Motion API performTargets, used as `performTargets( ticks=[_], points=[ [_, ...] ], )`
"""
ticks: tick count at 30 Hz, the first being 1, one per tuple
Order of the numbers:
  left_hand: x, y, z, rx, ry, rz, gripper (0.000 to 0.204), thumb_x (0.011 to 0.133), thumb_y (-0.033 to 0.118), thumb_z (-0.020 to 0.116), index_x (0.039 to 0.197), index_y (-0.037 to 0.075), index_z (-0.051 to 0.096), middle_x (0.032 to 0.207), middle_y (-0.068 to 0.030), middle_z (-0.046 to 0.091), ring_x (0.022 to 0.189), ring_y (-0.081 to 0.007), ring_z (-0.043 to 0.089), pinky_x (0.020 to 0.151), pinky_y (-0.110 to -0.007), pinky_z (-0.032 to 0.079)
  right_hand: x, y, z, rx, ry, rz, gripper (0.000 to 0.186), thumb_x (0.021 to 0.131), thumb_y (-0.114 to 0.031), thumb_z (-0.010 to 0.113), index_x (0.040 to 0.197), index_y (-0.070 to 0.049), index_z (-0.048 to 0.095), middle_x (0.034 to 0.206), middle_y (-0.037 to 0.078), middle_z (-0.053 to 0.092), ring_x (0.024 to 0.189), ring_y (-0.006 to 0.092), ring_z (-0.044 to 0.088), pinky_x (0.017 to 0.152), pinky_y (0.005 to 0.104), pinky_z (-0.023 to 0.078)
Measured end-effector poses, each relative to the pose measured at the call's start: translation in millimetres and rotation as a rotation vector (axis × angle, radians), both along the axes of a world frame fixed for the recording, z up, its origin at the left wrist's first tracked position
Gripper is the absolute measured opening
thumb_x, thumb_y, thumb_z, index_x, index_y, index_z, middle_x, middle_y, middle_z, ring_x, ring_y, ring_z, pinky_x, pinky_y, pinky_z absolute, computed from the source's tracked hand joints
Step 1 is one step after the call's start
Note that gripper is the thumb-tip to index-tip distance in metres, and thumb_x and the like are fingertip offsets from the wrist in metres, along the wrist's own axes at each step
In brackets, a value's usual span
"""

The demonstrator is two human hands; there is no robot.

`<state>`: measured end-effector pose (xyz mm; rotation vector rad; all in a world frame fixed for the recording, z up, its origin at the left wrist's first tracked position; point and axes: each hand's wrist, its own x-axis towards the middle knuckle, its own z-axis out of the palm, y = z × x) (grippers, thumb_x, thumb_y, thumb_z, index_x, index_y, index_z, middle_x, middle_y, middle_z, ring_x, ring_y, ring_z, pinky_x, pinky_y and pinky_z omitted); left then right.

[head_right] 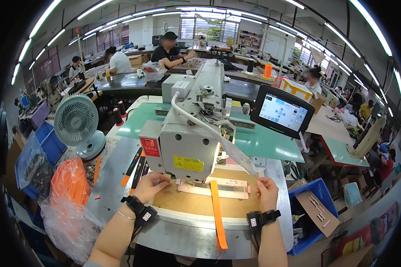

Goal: The person operates an industrial sewing machine to stitch orange straps onto small rectangular pieces of material. They repeatedly pick up the straps, align them with the material under the needle, and feed them through the machine. The person also adjusts the camera and their wrist straps during the process.

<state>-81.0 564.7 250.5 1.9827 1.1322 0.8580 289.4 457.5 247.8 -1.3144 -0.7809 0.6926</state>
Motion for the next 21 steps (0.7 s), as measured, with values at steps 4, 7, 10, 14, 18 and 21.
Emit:
performTargets(
  ticks=[4, 7, 10, 14, 18, 21],
  points=[
    [-1.1, 1.8, -6.6, 0.060, -0.027, -0.005, 0.021, 0.075, 0.021, 0.064, 0.088, 0.004, 0.065, 0.097, -0.0168, 0.060, 0.092, -0.0294, 0.057, 0.081, -0.035, 0.045, -1.3, -1.4, 0.2, 0.020, -0.005, 0.011, 0.008, 0.081, -0.009, 0.059, 0.088, -0.004, 0.058, 0.069, 0.000, 0.058, 0.051, 0.0044, 0.047, 0.045, 0.0163, 0.033],
    [-0.2, 4.7, -8.4, 0.081, -0.028, -0.012, 0.021, 0.075, 0.021, 0.064, 0.088, 0.004, 0.065, 0.098, -0.0171, 0.059, 0.091, -0.0298, 0.057, 0.081, -0.035, 0.045, -0.4, -2.2, -0.9, 0.027, 0.012, 0.016, 0.008, 0.081, -0.009, 0.059, 0.087, -0.004, 0.058, 0.070, 0.000, 0.058, 0.051, 0.0041, 0.046, 0.045, 0.0160, 0.033],
    [0.1, 0.4, 3.2, -0.021, 0.019, -0.030, 0.021, 0.075, 0.021, 0.064, 0.088, 0.005, 0.066, 0.100, -0.0174, 0.059, 0.092, -0.0302, 0.057, 0.082, -0.035, 0.045, 0.9, -1.6, -3.2, 0.016, 0.020, 0.015, 0.008, 0.081, -0.009, 0.059, 0.087, -0.004, 0.058, 0.070, 0.000, 0.058, 0.051, 0.0040, 0.046, 0.045, 0.0160, 0.033],
    [-1.7, 5.3, -12.2, 0.006, -0.037, -0.003, 0.021, 0.075, 0.022, 0.064, 0.089, 0.006, 0.066, 0.102, -0.0184, 0.059, 0.095, -0.0303, 0.057, 0.083, -0.035, 0.044, -3.2, -1.5, 0.7, 0.001, 0.034, 0.020, 0.009, 0.082, -0.011, 0.059, 0.087, -0.004, 0.058, 0.069, 0.000, 0.058, 0.050, 0.0041, 0.046, 0.045, 0.0159, 0.033],
    [0.1, 5.4, -10.6, -0.009, -0.053, -0.009, 0.021, 0.075, 0.022, 0.064, 0.089, 0.007, 0.066, 0.101, -0.0192, 0.059, 0.099, -0.0298, 0.055, 0.085, -0.035, 0.043, -2.2, -2.2, 0.2, 0.006, -0.005, 0.014, 0.012, 0.084, -0.015, 0.058, 0.084, -0.003, 0.059, 0.070, 0.001, 0.058, 0.050, 0.0038, 0.046, 0.044, 0.0162, 0.032],
    [-1.1, 4.1, -10.3, -0.028, -0.051, -0.005, 0.021, 0.075, 0.021, 0.065, 0.089, 0.006, 0.066, 0.101, -0.0193, 0.059, 0.101, -0.0297, 0.054, 0.086, -0.035, 0.042, -5.0, -2.1, 5.2, -0.021, 0.048, 0.014, 0.017, 0.086, -0.018, 0.056, 0.082, -0.003, 0.061, 0.070, 0.001, 0.059, 0.050, 0.0035, 0.046, 0.043, 0.0164, 0.032]
  ],
)
